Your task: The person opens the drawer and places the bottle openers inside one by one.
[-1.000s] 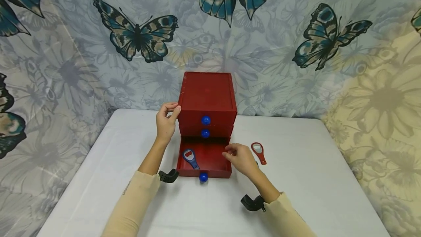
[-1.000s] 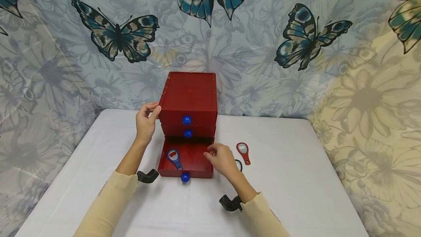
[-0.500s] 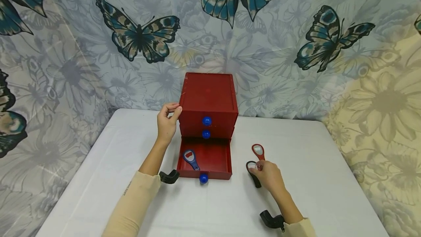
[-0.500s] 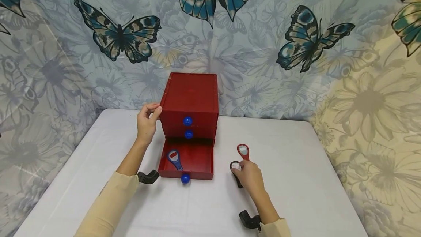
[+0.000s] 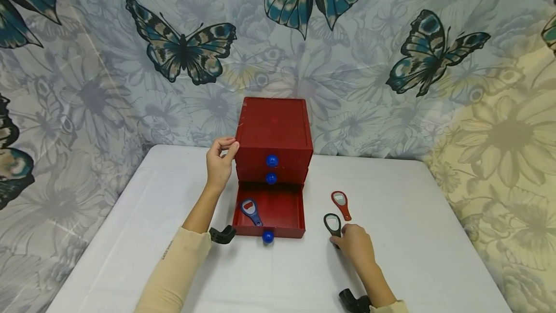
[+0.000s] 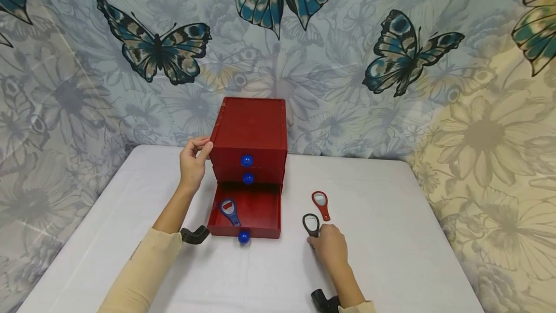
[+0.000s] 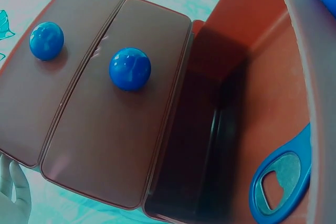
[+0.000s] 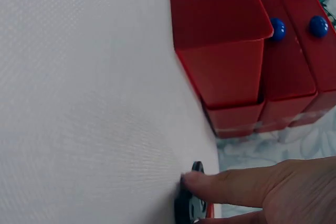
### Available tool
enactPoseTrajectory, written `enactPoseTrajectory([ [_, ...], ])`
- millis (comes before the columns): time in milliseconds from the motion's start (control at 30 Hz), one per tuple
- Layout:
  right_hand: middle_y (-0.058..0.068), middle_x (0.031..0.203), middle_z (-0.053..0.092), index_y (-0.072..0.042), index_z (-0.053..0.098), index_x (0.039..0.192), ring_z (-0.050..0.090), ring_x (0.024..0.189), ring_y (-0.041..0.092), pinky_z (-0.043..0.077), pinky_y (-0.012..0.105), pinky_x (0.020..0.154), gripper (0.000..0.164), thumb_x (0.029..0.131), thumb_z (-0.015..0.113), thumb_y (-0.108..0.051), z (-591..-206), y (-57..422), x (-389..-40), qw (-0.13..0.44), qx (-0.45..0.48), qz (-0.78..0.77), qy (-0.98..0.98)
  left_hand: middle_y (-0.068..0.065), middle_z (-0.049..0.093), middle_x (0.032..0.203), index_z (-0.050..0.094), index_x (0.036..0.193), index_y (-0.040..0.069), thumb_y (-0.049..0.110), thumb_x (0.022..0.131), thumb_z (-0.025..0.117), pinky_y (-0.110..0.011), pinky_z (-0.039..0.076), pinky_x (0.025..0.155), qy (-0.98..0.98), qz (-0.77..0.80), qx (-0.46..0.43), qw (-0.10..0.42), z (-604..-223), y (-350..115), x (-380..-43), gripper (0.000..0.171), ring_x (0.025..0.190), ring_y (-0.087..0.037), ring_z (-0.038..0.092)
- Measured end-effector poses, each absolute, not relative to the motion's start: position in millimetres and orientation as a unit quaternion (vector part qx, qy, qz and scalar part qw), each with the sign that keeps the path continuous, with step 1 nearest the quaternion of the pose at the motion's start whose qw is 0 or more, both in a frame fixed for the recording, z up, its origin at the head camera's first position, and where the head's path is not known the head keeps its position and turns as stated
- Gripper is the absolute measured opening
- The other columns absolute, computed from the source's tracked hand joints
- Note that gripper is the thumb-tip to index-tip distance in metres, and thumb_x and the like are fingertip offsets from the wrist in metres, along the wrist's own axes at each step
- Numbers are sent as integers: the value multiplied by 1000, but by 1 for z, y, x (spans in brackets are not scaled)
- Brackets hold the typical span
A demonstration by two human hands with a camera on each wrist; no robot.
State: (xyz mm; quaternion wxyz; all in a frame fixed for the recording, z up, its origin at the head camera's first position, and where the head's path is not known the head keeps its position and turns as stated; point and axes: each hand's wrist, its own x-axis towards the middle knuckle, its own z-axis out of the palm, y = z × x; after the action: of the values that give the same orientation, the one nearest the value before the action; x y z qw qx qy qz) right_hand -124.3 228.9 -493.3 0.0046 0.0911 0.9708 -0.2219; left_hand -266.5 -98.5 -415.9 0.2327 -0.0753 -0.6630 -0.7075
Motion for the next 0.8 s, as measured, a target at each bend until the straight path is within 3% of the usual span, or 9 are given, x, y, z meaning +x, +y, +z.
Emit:
enactPoseTrajectory([
  [267,13,67,66,8,67,74,59,60,22,49,38,53,13,74,74,-3,-497,227,-126,-23,81,-233,969,-28,58,123,58,102,-12,8,93,64,-12,52,70,-661,-711,-72,228,-416,-99,-265,23,87,1,58],
  [600,13,68,66,8,67,77,58,60,22,48,37,53,13,73,73,-4,-500,228,-126,-25,77,-236,968,-29,57,122,58,102,-12,8,92,64,-12,53,70,-659,-712,-74,231,-416,-99,-265,23,87,0,58],
  [800,8,69,65,5,67,79,55,62,18,44,30,53,19,70,76,-9,-500,231,-128,-12,82,-290,954,-31,56,122,58,103,-12,8,93,64,-12,52,69,-660,-710,-76,233,-418,-99,-266,23,86,1,57],
])
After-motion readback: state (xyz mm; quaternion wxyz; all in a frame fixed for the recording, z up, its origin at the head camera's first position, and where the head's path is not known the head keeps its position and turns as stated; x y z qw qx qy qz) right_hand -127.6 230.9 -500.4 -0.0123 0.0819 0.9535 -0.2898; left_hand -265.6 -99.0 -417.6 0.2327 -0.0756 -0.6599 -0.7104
